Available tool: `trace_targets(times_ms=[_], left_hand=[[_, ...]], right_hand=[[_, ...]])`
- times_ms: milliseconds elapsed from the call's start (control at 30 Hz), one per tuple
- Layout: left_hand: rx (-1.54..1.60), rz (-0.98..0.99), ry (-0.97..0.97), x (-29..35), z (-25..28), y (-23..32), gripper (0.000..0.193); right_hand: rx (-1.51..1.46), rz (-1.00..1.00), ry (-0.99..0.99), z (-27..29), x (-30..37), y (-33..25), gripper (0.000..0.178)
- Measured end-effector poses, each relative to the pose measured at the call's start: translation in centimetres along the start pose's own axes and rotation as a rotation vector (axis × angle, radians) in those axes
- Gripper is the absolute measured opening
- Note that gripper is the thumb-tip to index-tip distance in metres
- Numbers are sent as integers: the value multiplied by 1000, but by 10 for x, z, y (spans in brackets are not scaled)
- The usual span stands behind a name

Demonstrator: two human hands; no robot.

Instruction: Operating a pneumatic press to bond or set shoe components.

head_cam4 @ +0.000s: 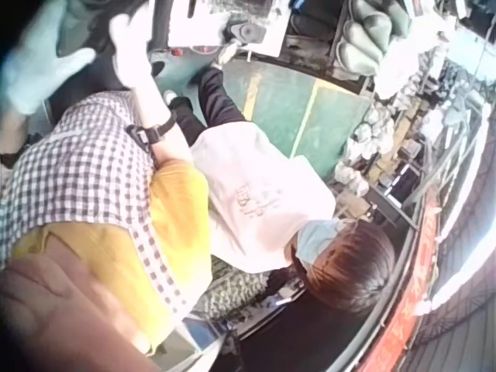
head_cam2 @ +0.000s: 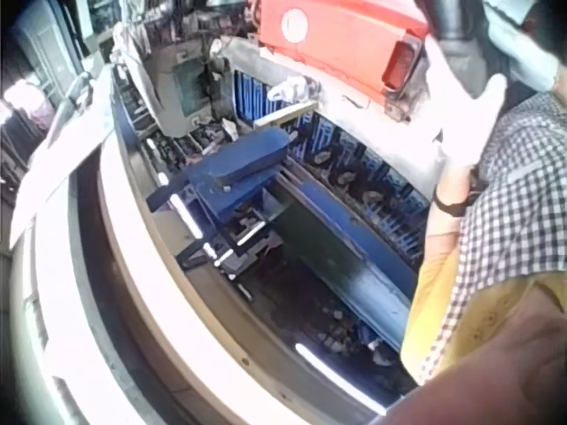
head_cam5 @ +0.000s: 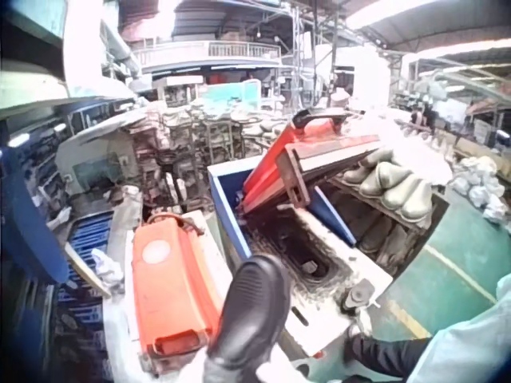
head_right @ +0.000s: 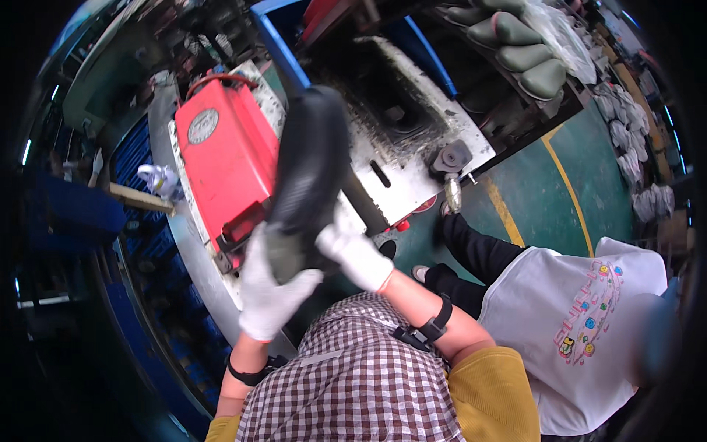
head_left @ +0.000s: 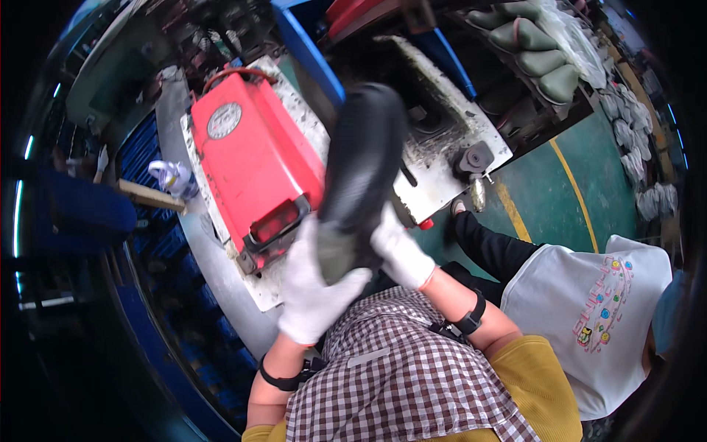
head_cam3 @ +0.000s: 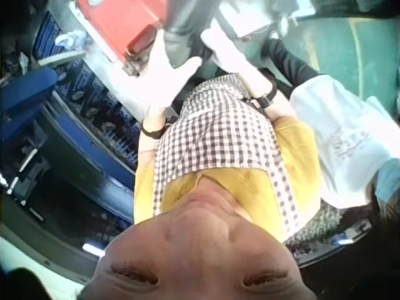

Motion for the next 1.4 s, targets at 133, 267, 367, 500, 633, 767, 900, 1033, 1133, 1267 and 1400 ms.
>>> trace_targets(times_ms=[133,267,367,500,633,767,900,1033,1133,1267,1400], left_hand=[[339,-145,-380,-47,-51,65,102],[395,-371,-35,-101,-65,87,76],[112,-680,-335,-112,-127,120,52],[305,-387,-203,-115,-143,118,42],[54,-272,-501,-125,-166,112,40],[336,-369,-145,-160,-89,132,43],[549,-462,209,-210,-2,138,43],[205,-743,410,-257,46,193,48],[24,-716,390,-300,48,219,54],[-120,-629,216,-344,26,253,55],[-192,-651,151,-370,18,256,60]], right_hand=[[-1383,-281,-52,60,19,12,84],[-1516,-204,24,97,40,10,94],[-1452,-246,114,126,56,30,98],[-1823,-75,56,140,57,12,99],[-1159,-156,258,165,65,24,88],[-1036,-130,114,196,38,-18,82],[-785,-229,288,243,-19,-14,87],[449,-32,438,288,-122,-45,86],[1064,-210,492,274,-176,-67,80],[1304,-162,448,276,-229,-38,71],[1411,-229,398,272,-241,-1,76]])
Point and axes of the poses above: each hand's wrist, its own x-axis away from the middle knuckle, its own z-axis out of the back of the hand, y = z × x, the point moved 9 cm from there along -x, towards the middle knuckle, and after that the axes turned 2 degrees about -y, right-handed, at the moved point
